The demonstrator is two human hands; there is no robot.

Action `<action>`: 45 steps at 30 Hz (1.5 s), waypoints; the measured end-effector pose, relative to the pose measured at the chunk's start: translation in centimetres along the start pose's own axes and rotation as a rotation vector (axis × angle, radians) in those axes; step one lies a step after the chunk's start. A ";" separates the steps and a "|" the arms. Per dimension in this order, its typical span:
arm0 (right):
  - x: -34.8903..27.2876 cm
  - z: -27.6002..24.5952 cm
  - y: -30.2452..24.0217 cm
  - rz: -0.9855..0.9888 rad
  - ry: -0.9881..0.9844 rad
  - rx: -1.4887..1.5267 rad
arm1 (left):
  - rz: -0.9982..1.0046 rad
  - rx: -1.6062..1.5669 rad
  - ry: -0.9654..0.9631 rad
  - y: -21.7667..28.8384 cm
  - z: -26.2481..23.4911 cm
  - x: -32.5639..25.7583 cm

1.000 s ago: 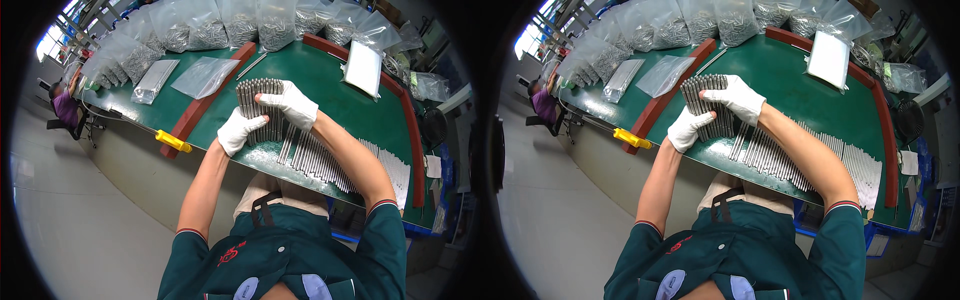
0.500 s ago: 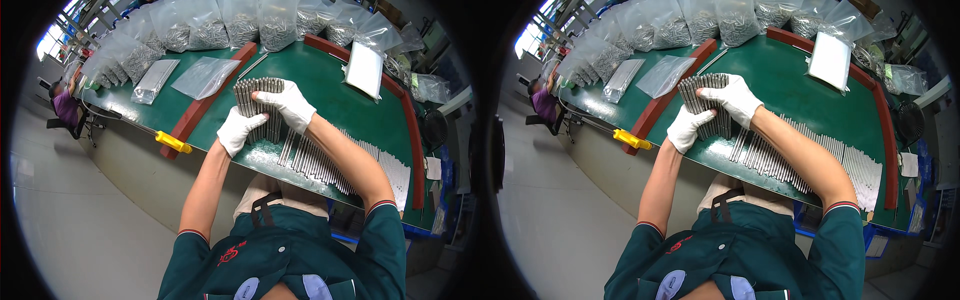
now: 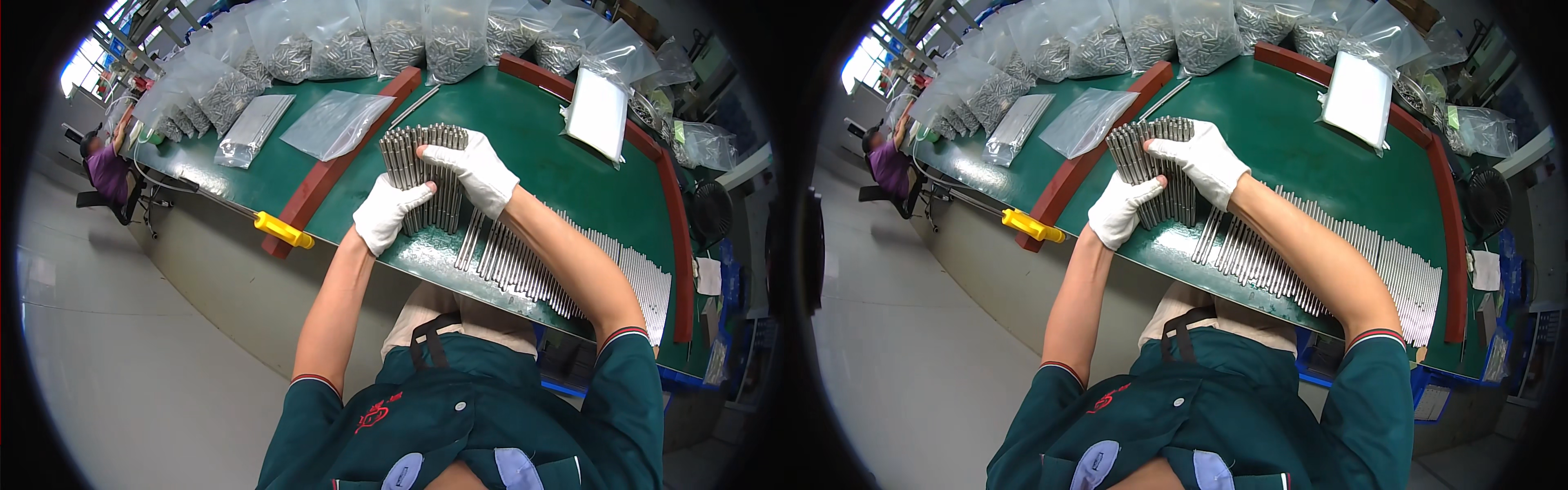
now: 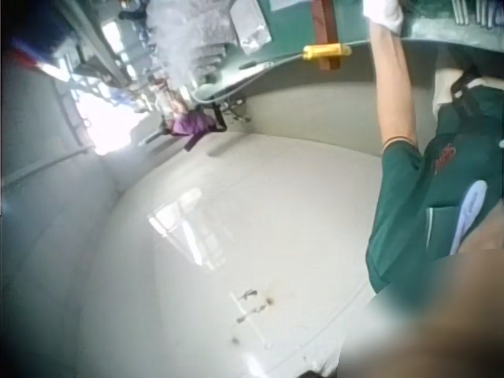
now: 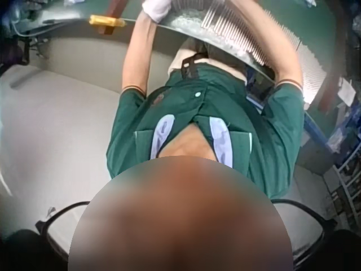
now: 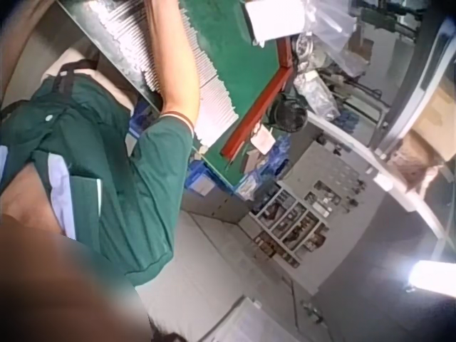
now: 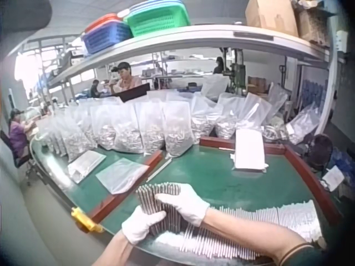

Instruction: Bundling small metal rods together, cleaning them with an air duster, and placing them into plastic bags.

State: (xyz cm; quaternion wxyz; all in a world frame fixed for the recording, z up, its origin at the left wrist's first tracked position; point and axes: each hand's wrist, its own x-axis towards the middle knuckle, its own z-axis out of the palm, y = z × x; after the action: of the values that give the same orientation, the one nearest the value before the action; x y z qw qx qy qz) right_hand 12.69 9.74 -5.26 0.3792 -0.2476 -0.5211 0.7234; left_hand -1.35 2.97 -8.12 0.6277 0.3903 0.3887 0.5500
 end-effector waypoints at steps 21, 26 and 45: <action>-0.3 0.5 0.0 -0.014 0.076 -0.037 | 0.004 -0.031 0.007 -0.5 -0.4 0.0; -0.4 0.9 0.3 -0.023 0.083 0.005 | -0.022 -0.013 -0.014 -0.7 -0.8 0.1; -0.2 1.6 1.2 -0.113 0.211 0.019 | 0.018 0.025 0.066 -0.5 -0.1 -0.1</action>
State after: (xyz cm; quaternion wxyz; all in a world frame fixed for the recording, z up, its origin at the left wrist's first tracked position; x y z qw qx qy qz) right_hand 11.28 8.44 -5.83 0.4742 -0.2890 -0.4846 0.6758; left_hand -1.26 2.86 -8.57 0.6048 0.3830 0.4125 0.5634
